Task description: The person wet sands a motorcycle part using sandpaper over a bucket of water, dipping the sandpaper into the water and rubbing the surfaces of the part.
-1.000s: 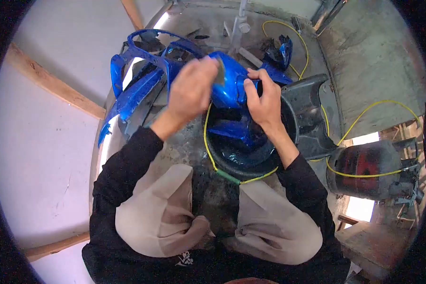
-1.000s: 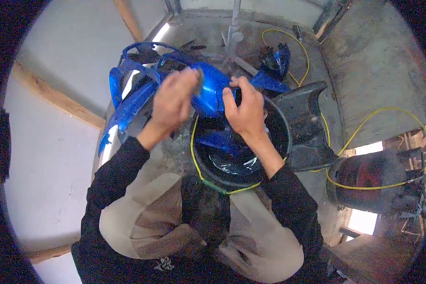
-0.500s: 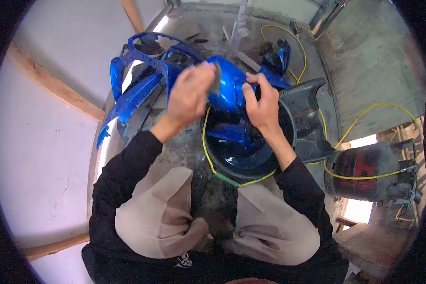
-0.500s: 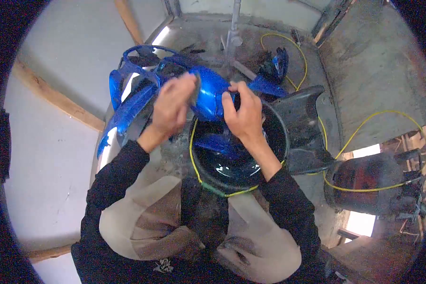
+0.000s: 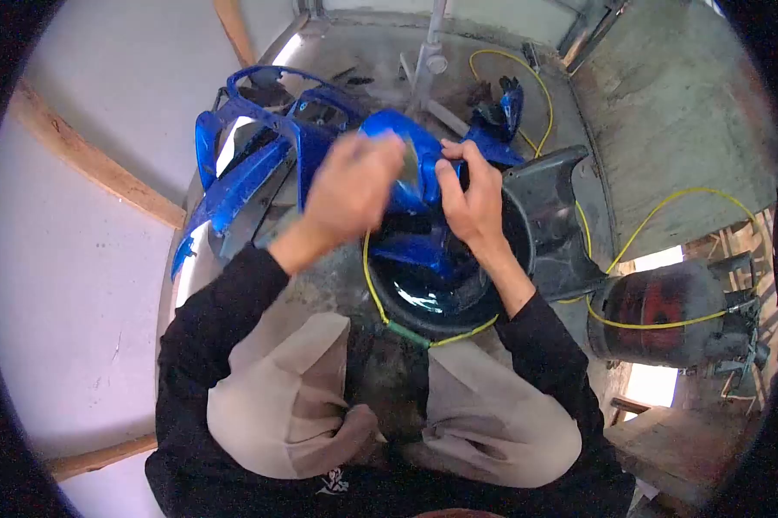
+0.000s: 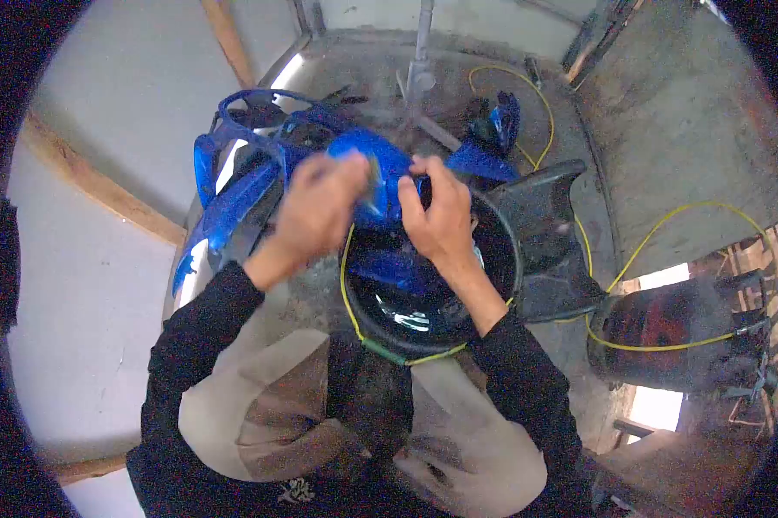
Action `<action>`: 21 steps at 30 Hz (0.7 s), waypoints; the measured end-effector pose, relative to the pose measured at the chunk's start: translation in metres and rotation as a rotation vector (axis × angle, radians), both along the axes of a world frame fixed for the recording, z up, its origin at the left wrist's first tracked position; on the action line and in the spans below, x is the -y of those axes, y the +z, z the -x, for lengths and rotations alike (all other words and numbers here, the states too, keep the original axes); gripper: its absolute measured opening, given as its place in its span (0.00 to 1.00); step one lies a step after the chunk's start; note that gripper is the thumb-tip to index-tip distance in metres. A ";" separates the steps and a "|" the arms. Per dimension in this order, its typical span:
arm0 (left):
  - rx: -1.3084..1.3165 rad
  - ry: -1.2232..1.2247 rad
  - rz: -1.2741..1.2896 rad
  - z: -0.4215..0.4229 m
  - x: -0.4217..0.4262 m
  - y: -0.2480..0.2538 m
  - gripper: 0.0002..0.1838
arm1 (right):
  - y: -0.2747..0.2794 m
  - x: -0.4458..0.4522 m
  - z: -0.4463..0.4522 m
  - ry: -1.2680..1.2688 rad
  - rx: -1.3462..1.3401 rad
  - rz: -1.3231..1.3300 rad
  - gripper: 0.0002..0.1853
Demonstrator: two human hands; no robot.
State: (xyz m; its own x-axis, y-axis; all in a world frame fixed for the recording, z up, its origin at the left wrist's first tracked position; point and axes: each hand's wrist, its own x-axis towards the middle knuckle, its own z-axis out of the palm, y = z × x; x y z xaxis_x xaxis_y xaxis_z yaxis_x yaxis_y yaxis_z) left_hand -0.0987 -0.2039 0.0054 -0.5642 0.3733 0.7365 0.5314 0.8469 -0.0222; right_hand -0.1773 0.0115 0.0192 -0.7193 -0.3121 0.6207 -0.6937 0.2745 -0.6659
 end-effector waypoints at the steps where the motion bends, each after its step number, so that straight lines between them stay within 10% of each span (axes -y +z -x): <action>1: 0.020 -0.109 0.012 -0.009 -0.013 0.000 0.22 | 0.001 0.000 0.004 0.003 -0.002 0.014 0.13; 21: 0.012 0.172 0.034 0.005 -0.016 0.026 0.21 | -0.007 0.000 0.000 -0.004 0.035 0.021 0.13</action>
State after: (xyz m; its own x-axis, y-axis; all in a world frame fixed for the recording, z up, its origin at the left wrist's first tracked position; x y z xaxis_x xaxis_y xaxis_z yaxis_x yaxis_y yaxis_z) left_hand -0.1036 -0.1881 0.0313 -0.6304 0.2950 0.7180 0.3788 0.9243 -0.0472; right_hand -0.1775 0.0113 0.0123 -0.7417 -0.2962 0.6018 -0.6691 0.2626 -0.6953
